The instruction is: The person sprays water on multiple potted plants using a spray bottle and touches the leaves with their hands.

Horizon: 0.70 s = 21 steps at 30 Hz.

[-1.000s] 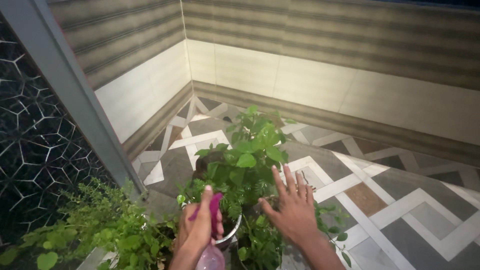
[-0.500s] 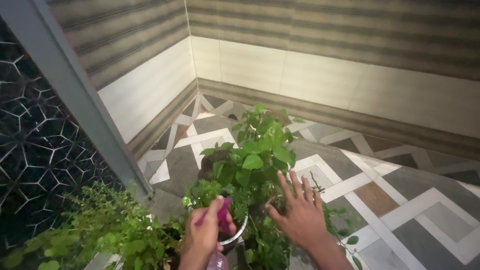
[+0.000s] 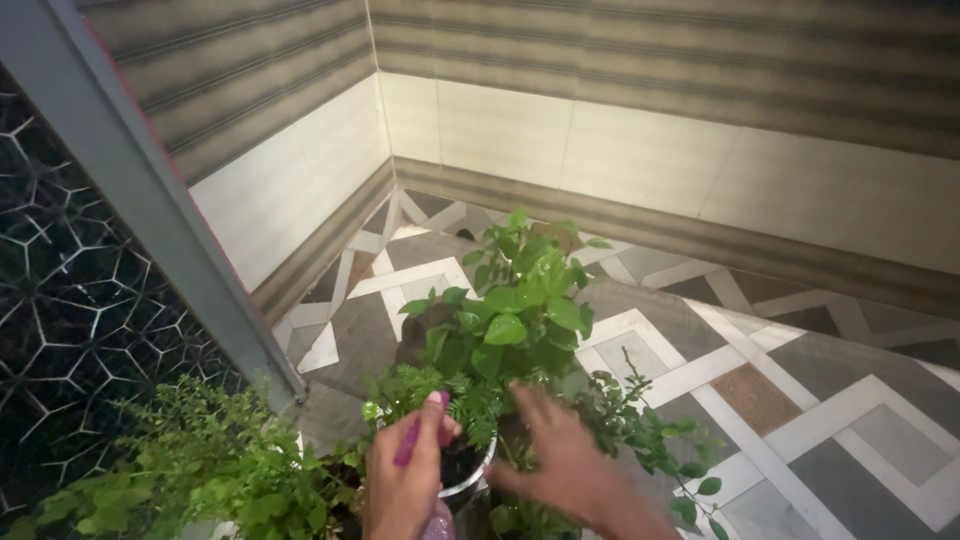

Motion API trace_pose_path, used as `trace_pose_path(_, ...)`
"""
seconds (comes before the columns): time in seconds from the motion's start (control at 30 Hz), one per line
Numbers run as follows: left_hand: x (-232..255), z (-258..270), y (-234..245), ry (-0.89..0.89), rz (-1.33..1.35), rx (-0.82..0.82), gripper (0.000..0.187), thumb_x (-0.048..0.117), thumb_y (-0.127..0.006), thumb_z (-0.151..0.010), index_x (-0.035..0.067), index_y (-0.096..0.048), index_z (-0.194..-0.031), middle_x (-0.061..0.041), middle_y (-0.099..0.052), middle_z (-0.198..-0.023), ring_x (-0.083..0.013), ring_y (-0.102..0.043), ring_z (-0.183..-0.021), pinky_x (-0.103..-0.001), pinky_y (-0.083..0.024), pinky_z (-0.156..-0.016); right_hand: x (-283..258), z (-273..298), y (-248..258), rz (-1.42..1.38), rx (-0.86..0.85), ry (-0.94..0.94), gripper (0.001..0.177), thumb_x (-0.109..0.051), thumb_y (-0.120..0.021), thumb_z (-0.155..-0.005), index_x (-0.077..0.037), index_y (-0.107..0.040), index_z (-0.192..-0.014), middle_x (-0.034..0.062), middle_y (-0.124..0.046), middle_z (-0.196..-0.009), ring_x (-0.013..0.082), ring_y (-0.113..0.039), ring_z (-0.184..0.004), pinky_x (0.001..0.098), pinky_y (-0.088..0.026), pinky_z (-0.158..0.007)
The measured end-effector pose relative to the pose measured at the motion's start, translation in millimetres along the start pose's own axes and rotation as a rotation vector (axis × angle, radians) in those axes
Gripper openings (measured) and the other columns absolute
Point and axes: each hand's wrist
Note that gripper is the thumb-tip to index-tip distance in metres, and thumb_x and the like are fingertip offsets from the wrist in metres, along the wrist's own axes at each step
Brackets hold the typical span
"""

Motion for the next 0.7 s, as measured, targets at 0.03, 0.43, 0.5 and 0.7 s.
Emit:
trace_pose_path(0.03, -3.2, -0.3, -1.0, 0.000, 0.000, -0.003, 0.061, 0.054, -0.055, -0.094, 0.003, -0.083, -0.078, -0.009, -0.081, -0.074, -0.0189, -0.075, -0.075, -0.029, -0.054, -0.071, -6.2, 4.8, -1.0, -0.160, -0.128, 0.087, 0.115, -0.059, -0.075, -0.078, -0.017, -0.008, -0.163, 0.0141, -0.019, -0.168, 0.0285, -0.025, -0.156, 0.0434, -0.024, -0.129)
trace_pose_path(0.43, -0.7, 11.0, -22.1, 0.121, 0.268, -0.192, 0.059, 0.051, -0.049, -0.096, 0.011, -0.070, -0.134, -0.015, -0.068, -0.132, -0.0261, -0.069, -0.126, -0.035, -0.049, -0.108, 23.3, -52.0, -109.8, -0.491, 0.158, 0.559, 0.111, -0.020, -0.084, -0.082, 0.005, -0.008, -0.159, 0.0300, -0.027, -0.159, 0.0436, -0.030, -0.154, 0.0459, -0.029, -0.126)
trace_pose_path(0.5, -1.1, 10.2, -22.7, 0.275, 0.225, -0.248, 0.061, 0.054, -0.043, -0.098, 0.022, -0.061, -0.146, -0.007, -0.059, -0.143, -0.0205, -0.057, -0.131, -0.035, -0.041, -0.111, 33.0, -59.5, -125.1, -0.464, 0.197, 0.566, 0.113, -0.017, -0.081, -0.083, 0.007, -0.001, -0.159, 0.0330, -0.021, -0.161, 0.0472, -0.026, -0.153, 0.0478, -0.026, -0.126)
trace_pose_path(0.7, -25.8, 6.2, -44.6, 0.113, 0.400, -0.321, 0.057, 0.046, -0.043, -0.103, 0.009, -0.056, -0.143, -0.018, -0.065, -0.138, -0.0284, -0.060, -0.132, -0.038, -0.043, -0.112, 28.3, -60.4, -129.6, -0.507, 0.350, 0.584, 0.112, -0.026, -0.079, -0.088, 0.009, 0.004, -0.155, 0.0352, -0.018, -0.156, 0.0501, -0.027, -0.147, 0.0503, -0.029, -0.119)
Point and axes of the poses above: each hand's wrist, its own z-axis away from the middle knuckle, its own y-axis out of the back of the hand, x = y × z
